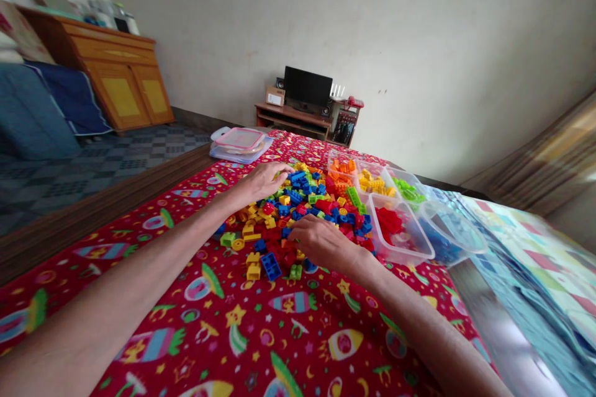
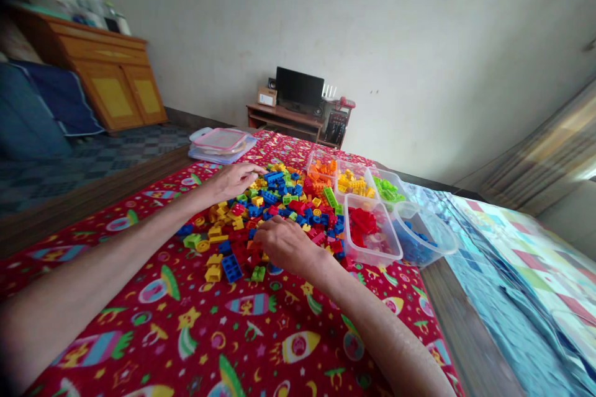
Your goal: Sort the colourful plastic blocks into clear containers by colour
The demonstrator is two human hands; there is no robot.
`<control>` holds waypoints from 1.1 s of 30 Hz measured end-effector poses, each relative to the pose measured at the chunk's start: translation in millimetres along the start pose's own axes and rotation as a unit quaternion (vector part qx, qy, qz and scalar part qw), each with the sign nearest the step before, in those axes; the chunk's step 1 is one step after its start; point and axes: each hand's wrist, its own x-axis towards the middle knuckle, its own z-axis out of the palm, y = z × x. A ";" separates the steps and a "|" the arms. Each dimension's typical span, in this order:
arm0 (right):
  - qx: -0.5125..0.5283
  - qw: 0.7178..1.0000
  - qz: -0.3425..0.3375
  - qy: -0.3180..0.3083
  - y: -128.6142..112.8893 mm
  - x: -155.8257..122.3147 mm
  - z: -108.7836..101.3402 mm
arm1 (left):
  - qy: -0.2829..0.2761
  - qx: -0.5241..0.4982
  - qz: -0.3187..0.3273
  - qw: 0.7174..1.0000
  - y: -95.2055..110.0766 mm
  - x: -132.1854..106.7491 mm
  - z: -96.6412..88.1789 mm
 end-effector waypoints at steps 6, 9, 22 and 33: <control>-0.093 0.986 0.136 -0.030 18.0 -11.8 -16.6 | -0.033 0.070 -0.019 0.997 -43.9 -2.6 4.2; -0.094 0.983 0.157 -0.012 19.0 -13.6 -24.0 | -0.041 0.055 -0.079 0.995 -60.9 -7.4 4.7; -0.098 0.987 0.111 -0.063 -8.1 -14.0 -1.8 | -0.038 -0.208 -0.187 0.959 -63.9 -25.7 18.6; -0.061 0.990 0.096 -0.079 -3.3 -18.6 -6.6 | -0.152 -0.028 -0.030 0.988 -51.7 -18.3 29.2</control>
